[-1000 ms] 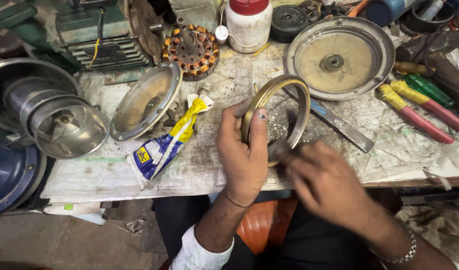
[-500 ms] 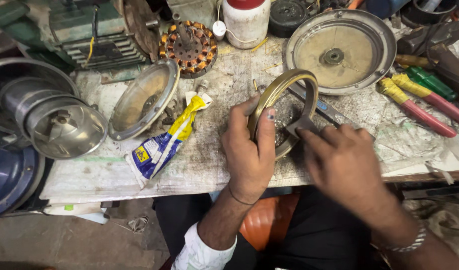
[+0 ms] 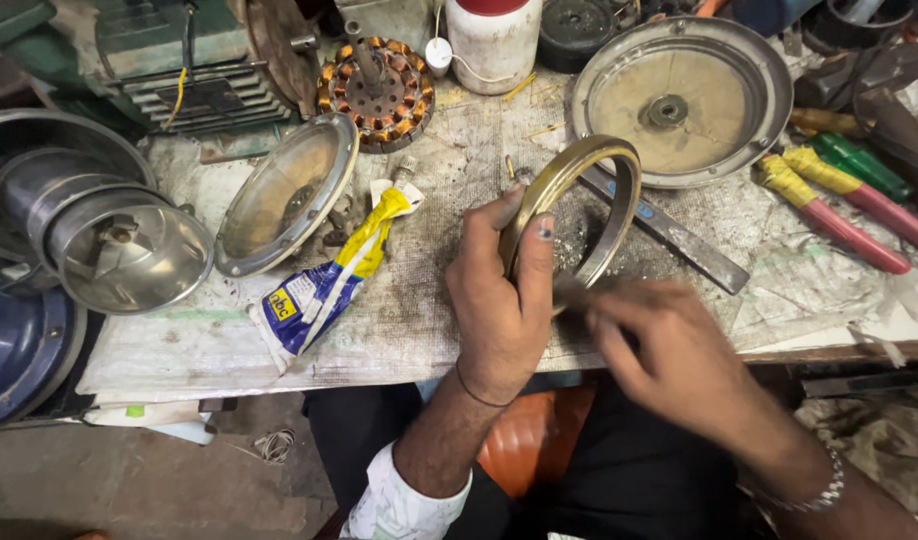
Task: The person holds a brass-colored metal ring in the left hand and repeatedly files its inner surface with a metal file held in the right hand. The ring is rotated frequently to work around its circumference. Metal filings accumulate on the workbench.
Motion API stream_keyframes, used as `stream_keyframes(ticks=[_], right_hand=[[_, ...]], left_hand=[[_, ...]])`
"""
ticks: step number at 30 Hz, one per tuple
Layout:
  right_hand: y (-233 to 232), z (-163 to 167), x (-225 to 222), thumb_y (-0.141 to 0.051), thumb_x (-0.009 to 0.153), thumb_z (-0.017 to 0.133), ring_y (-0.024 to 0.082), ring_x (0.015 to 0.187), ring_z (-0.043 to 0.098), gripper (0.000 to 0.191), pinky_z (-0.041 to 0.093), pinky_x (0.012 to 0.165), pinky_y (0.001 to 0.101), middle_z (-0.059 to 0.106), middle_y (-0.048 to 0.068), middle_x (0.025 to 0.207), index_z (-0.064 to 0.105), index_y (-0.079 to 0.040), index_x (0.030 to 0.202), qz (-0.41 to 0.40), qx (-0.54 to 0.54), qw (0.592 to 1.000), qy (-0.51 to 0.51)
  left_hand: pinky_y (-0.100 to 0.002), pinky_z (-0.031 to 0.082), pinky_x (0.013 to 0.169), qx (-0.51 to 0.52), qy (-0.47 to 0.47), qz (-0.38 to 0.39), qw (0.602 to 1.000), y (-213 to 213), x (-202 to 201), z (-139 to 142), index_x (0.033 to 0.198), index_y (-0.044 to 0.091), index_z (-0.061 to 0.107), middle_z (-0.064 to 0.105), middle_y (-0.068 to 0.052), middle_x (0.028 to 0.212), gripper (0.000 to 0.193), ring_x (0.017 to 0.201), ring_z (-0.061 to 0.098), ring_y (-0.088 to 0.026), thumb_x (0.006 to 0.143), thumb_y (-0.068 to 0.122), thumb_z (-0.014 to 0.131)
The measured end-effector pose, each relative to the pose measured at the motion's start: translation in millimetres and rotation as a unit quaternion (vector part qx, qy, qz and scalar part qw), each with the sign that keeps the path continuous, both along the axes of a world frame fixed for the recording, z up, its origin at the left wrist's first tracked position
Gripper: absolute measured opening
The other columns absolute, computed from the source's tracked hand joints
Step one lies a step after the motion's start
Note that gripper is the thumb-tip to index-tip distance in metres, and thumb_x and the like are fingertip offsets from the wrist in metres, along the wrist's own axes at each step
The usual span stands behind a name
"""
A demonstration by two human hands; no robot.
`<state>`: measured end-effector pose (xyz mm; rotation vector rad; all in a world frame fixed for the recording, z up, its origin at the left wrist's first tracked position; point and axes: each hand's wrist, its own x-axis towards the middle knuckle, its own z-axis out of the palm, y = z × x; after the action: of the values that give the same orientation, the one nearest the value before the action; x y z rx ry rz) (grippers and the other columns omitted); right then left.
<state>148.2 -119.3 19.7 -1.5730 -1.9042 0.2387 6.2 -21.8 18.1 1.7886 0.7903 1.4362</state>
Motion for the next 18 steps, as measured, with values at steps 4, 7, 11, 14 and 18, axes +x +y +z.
stream_keyframes(ticks=[4, 7, 11, 14, 18], right_hand=[[0.8, 9.0, -7.5, -0.014, 0.080, 0.066, 0.031, 0.072, 0.065, 0.036, 0.047, 0.069, 0.0469, 0.067, 0.013, 0.077, 0.073, -0.005, 0.115, -0.077, -0.037, 0.990, -0.109], [0.8, 9.1, -8.0, -0.013, 0.087, 0.064, 0.027, 0.073, 0.064, 0.027, 0.047, 0.070, 0.0430, 0.067, 0.011, 0.077, 0.073, -0.004, 0.111, -0.033, 0.009, 0.999, -0.021], [0.5, -4.0, -4.0, -0.013, 0.083, 0.064, 0.026, 0.070, 0.063, 0.031, 0.043, 0.071, 0.0450, 0.066, 0.011, 0.074, 0.073, -0.001, 0.111, -0.045, 0.031, 0.992, -0.110], [0.0, -9.7, -0.8, -0.013, 0.085, 0.064, 0.023, 0.070, 0.063, 0.028, 0.045, 0.073, 0.0415, 0.064, 0.009, 0.071, 0.074, -0.003, 0.109, 0.005, 0.024, 0.999, -0.044], [3.0, -5.5, -3.3, -0.017, 0.086, 0.068, 0.028, 0.068, 0.060, 0.029, 0.038, 0.066, 0.0467, 0.070, 0.011, 0.078, 0.076, -0.004, 0.111, -0.150, 0.046, 0.967, -0.203]], left_hand=[[-0.035, 0.059, 0.081, 0.032, -0.010, 0.005, 0.999, -0.2, 0.9, -1.6, 0.130, -0.003, 0.056, 0.071, -0.015, 0.103, 0.030, 0.090, 0.073, -0.021, 0.111, 0.020, 0.060], [-0.035, 0.059, 0.081, 0.033, -0.014, 0.004, 0.999, -0.6, 1.4, -2.4, 0.130, -0.003, 0.056, 0.071, -0.014, 0.104, 0.030, 0.092, 0.073, -0.020, 0.112, 0.021, 0.059], [-0.034, 0.058, 0.078, 0.026, -0.005, 0.007, 1.000, 1.1, 0.6, -2.4, 0.130, -0.003, 0.056, 0.071, -0.013, 0.100, 0.030, 0.087, 0.071, -0.017, 0.111, 0.020, 0.059], [-0.032, 0.057, 0.073, 0.008, -0.005, 0.004, 1.000, 2.0, 0.4, -2.0, 0.130, -0.003, 0.056, 0.070, -0.011, 0.094, 0.031, 0.082, 0.069, -0.014, 0.110, 0.020, 0.059], [-0.032, 0.055, 0.073, -0.010, -0.023, -0.004, 1.000, 2.3, 0.0, -1.4, 0.129, -0.003, 0.055, 0.068, -0.011, 0.095, 0.029, 0.082, 0.066, -0.016, 0.110, 0.018, 0.058]])
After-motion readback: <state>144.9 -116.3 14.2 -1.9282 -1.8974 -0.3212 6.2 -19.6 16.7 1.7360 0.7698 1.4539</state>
